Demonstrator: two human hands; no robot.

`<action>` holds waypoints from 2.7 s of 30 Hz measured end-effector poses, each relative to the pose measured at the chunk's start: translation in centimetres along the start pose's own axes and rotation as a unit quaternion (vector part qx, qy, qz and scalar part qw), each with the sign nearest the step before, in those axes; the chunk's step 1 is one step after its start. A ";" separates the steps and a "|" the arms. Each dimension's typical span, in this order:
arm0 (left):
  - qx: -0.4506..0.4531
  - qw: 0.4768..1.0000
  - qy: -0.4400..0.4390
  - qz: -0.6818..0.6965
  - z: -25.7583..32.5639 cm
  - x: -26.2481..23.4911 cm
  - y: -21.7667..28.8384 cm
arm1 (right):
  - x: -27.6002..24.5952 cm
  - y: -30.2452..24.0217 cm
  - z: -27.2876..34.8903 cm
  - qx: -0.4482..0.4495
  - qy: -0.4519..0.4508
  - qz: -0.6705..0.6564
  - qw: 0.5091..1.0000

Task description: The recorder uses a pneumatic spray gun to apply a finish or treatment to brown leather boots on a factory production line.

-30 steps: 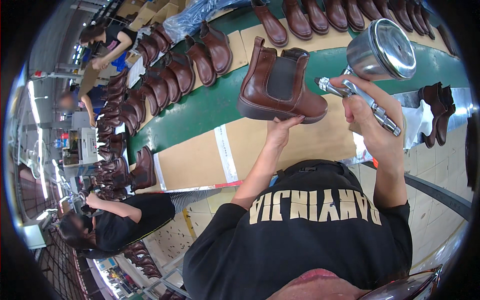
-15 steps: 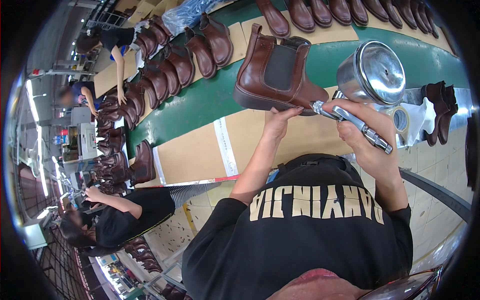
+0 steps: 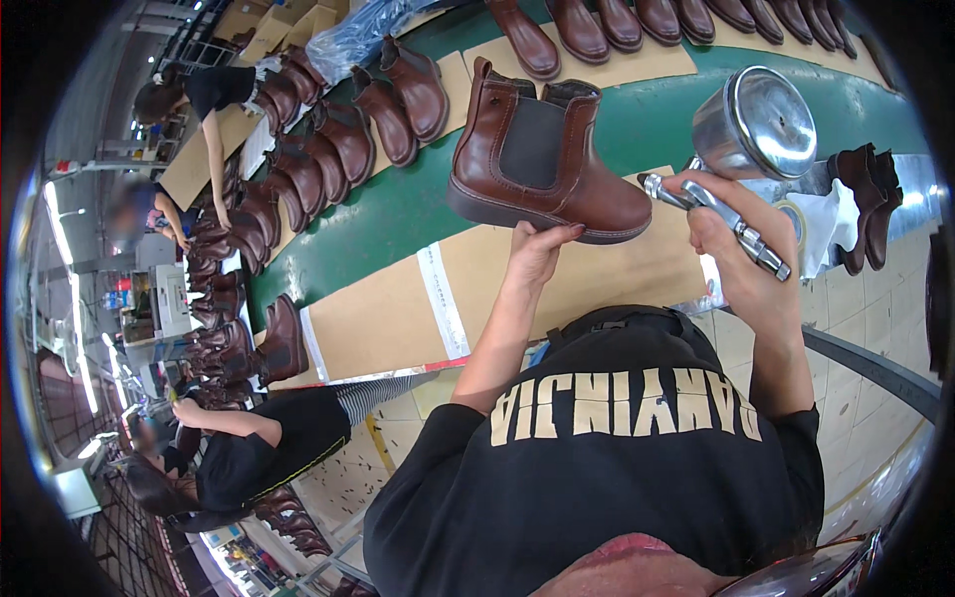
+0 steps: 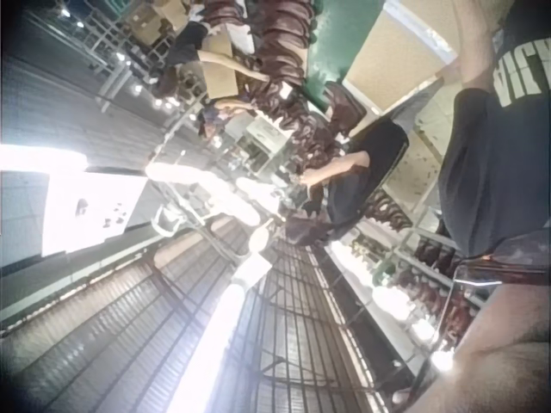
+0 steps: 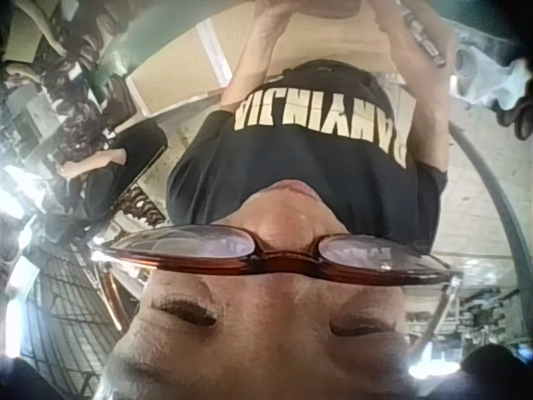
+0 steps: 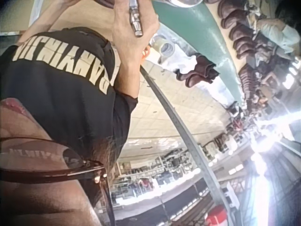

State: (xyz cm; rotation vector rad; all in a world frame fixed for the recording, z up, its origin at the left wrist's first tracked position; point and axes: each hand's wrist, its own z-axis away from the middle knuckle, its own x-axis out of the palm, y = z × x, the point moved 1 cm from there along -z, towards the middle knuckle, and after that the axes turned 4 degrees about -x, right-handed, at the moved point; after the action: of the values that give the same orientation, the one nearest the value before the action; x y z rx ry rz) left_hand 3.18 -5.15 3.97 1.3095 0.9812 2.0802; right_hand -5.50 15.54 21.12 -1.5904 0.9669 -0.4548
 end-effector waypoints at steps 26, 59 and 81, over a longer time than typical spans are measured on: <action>-0.131 0.900 -0.201 0.364 0.2 -3.0 -1.8 | -0.2 -0.6 -1.4 -0.064 0.058 0.006 0.996; -0.249 0.710 -0.444 0.487 3.1 -0.2 -4.6 | 3.3 6.2 -1.9 -0.158 0.141 0.189 0.959; -0.285 0.688 -0.376 0.551 2.0 -1.8 -5.7 | 2.7 5.2 -1.4 0.003 0.140 0.004 0.990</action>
State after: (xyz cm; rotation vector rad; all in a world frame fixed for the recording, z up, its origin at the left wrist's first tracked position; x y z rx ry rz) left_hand 5.96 -2.29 -0.96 2.3095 -1.0124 1.8047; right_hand -6.71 12.59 16.02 -1.5432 1.1816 -0.6888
